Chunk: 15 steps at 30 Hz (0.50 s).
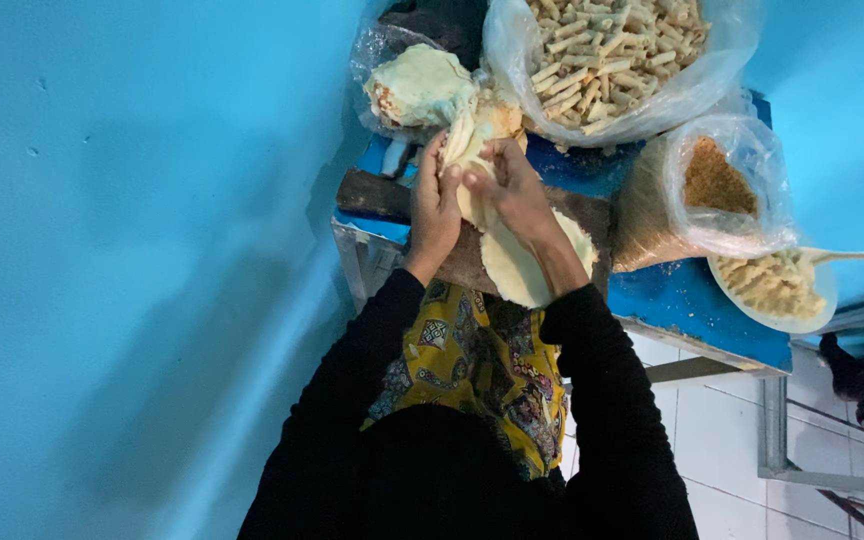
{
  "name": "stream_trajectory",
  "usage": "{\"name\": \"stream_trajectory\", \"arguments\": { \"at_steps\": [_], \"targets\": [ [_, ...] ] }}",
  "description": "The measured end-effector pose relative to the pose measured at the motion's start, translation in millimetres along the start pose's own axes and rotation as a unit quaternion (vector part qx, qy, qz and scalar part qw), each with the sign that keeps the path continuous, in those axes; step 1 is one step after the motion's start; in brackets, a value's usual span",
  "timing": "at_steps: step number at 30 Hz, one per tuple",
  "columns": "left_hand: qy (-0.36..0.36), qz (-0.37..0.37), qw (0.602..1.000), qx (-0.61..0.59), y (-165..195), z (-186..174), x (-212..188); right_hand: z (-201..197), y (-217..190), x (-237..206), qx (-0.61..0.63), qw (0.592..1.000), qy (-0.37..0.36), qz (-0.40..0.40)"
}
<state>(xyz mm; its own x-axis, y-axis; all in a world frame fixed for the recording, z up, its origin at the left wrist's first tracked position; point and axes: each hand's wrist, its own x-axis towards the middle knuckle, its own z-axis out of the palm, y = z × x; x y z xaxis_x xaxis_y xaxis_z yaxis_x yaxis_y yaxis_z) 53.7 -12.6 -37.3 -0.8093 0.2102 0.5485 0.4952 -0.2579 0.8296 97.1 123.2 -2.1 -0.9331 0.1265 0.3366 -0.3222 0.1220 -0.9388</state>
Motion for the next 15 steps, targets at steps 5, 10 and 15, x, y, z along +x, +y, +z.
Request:
{"name": "stream_trajectory", "arguments": {
  "at_steps": [5, 10, 15],
  "targets": [
    [0.043, -0.027, 0.998, 0.026, 2.5, 0.9, -0.1, -4.7, -13.7, 5.5, -0.052, 0.980, 0.083, 0.171],
    [0.022, 0.011, 0.995, 0.096, 5.4, 1.8, 2.2, -0.9, 3.4, 18.1, -0.058, 0.997, 0.048, -0.020],
    [0.072, -0.023, 0.997, 0.036, 9.0, 2.0, 4.9, -7.0, 0.0, 29.2, -0.312, 0.933, 0.152, 0.092]
  ]
}}
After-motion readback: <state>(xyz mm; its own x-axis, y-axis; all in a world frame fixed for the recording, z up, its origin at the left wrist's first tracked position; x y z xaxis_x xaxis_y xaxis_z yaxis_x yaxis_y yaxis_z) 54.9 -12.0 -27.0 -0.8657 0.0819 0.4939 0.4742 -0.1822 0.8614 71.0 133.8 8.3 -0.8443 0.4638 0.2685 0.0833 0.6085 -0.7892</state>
